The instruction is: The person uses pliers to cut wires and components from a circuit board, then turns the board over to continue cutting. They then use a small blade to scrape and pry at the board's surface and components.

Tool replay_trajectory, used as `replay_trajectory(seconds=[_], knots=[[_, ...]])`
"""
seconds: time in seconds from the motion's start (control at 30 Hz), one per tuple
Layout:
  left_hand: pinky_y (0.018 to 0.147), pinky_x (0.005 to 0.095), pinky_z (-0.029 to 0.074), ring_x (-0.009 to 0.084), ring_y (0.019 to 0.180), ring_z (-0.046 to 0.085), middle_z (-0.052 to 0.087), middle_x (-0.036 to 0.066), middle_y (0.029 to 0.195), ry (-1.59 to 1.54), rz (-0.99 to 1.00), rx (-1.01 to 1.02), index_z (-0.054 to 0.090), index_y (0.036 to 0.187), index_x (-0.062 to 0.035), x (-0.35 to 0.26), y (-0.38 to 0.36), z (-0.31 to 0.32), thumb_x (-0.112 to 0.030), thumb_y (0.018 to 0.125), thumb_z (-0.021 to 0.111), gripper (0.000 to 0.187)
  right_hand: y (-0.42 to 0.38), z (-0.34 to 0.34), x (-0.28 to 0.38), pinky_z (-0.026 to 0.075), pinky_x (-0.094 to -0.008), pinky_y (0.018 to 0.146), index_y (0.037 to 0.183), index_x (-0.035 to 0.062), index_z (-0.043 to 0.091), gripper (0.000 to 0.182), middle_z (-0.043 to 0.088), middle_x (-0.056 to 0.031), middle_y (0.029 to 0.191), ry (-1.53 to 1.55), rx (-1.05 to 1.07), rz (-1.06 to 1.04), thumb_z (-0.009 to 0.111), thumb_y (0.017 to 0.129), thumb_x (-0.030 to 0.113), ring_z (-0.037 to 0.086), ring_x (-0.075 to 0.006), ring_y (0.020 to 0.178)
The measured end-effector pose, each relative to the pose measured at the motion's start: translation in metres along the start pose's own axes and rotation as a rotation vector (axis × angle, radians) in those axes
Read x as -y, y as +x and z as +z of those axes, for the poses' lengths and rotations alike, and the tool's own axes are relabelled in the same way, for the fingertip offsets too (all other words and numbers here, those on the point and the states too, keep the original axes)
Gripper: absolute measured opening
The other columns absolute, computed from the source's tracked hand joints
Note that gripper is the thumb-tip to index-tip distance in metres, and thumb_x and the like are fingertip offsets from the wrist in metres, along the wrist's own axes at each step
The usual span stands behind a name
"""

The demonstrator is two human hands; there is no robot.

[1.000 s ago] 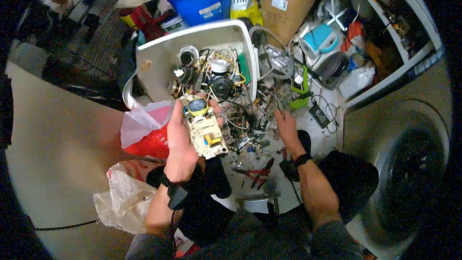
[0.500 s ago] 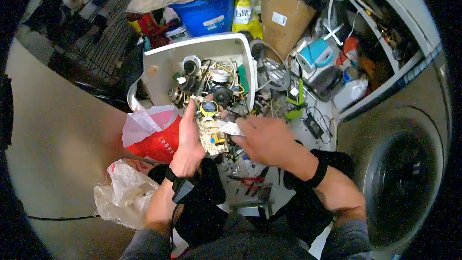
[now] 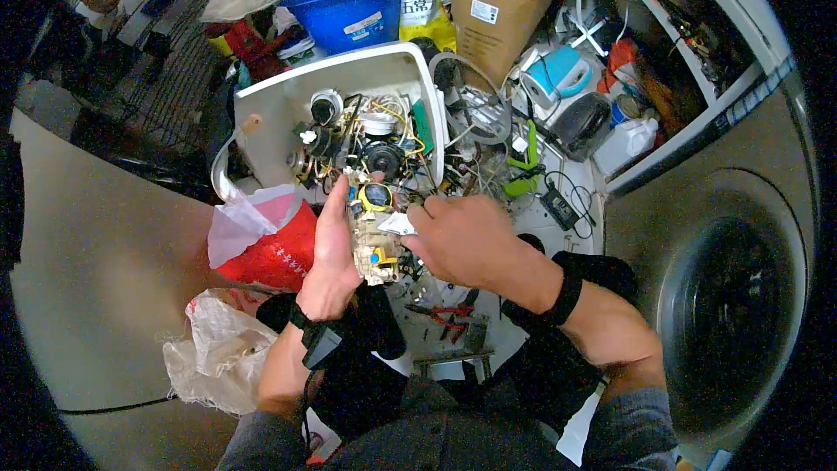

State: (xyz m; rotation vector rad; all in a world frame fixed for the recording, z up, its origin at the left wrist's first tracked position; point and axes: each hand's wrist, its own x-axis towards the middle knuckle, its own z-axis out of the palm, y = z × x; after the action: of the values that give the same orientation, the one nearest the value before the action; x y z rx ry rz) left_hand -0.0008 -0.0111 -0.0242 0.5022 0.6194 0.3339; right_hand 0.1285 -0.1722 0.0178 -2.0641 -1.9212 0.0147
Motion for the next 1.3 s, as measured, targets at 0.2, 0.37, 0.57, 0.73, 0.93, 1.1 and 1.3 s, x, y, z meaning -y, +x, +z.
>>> replay_trajectory(seconds=[0.2, 0.37, 0.57, 0.73, 0.93, 1.1, 1.3], knots=[[0.064, 0.0339, 0.059, 0.02, 0.081, 0.072, 0.07, 0.004, 0.101, 0.117, 0.012, -0.017, 0.062, 0.128, -0.0133, 0.008, -0.001, -0.005, -0.052, 0.108, 0.045, 0.046, 0.0, -0.001, -0.004, 0.052, -0.0441, 0.059, 0.098, 0.0075, 0.061, 0.028, 0.062, -0.0093, 0.08, -0.031, 0.069, -0.021, 0.069, 0.093, 0.034, 0.067, -0.0315, 0.069], [0.059, 0.0323, 0.057, 0.0193, 0.076, 0.071, 0.069, 0.004, 0.1, 0.187, 0.0, -0.049, 0.062, 0.126, -0.013, 0.01, 0.0, -0.004, -0.051, 0.108, 0.045, 0.046, 0.005, 0.0, -0.012, 0.052, -0.0453, 0.059, 0.095, 0.0079, 0.059, 0.027, 0.062, -0.0096, 0.08, -0.005, 0.121, -0.064, 0.068, 0.093, 0.034, 0.068, -0.0324, 0.07], [0.055, 0.0306, 0.052, 0.016, 0.068, 0.067, 0.07, 0.004, 0.092, 0.286, -0.001, -0.169, 0.063, 0.118, -0.011, 0.018, 0.008, -0.009, -0.054, 0.108, 0.044, 0.048, 0.003, 0.021, -0.014, 0.052, -0.0423, 0.056, 0.097, 0.0042, 0.062, 0.03, 0.061, -0.0098, 0.078, -0.079, 0.072, -0.143, 0.071, 0.09, 0.032, 0.068, -0.03, 0.067], [0.055, 0.0321, 0.05, 0.0152, 0.068, 0.065, 0.07, 0.004, 0.093, 0.411, -0.008, -0.211, 0.064, 0.115, -0.0095, 0.03, 0.016, -0.017, -0.055, 0.109, 0.042, 0.051, -0.002, 0.036, -0.005, 0.053, -0.0397, 0.054, 0.096, 0.0021, 0.064, 0.033, 0.063, -0.0094, 0.078, -0.23, 0.089, -0.096, 0.071, 0.089, 0.034, 0.069, -0.0276, 0.066], [0.056, 0.0333, 0.05, 0.0175, 0.068, 0.064, 0.07, 0.006, 0.093, 0.423, -0.045, -0.281, 0.063, 0.116, -0.0086, 0.03, 0.009, 0.0, -0.053, 0.109, 0.04, 0.051, -0.007, 0.042, -0.008, 0.053, -0.0399, 0.052, 0.09, 0.005, 0.065, 0.03, 0.064, -0.009, 0.076, -0.197, 0.082, -0.034, 0.07, 0.09, 0.034, 0.069, -0.0266, 0.065], [0.055, 0.0344, 0.05, 0.0188, 0.067, 0.063, 0.068, 0.007, 0.091, 0.448, 0.015, -0.228, 0.062, 0.115, -0.007, 0.03, 0.016, -0.012, -0.053, 0.109, 0.042, 0.05, -0.008, 0.042, -0.012, 0.053, -0.0419, 0.052, 0.091, 0.0061, 0.066, 0.029, 0.064, -0.0086, 0.073, -0.123, 0.049, 0.021, 0.07, 0.091, 0.035, 0.069, -0.0279, 0.064], [0.054, 0.0339, 0.049, 0.0186, 0.065, 0.061, 0.066, 0.007, 0.093, 0.434, 0.019, -0.228, 0.06, 0.117, -0.0069, 0.018, 0.008, -0.009, -0.052, 0.109, 0.043, 0.049, -0.003, 0.036, -0.015, 0.053, -0.0448, 0.054, 0.095, 0.0079, 0.067, 0.03, 0.064, -0.0095, 0.075, -0.108, 0.003, 0.037, 0.07, 0.092, 0.037, 0.068, -0.0311, 0.064]])
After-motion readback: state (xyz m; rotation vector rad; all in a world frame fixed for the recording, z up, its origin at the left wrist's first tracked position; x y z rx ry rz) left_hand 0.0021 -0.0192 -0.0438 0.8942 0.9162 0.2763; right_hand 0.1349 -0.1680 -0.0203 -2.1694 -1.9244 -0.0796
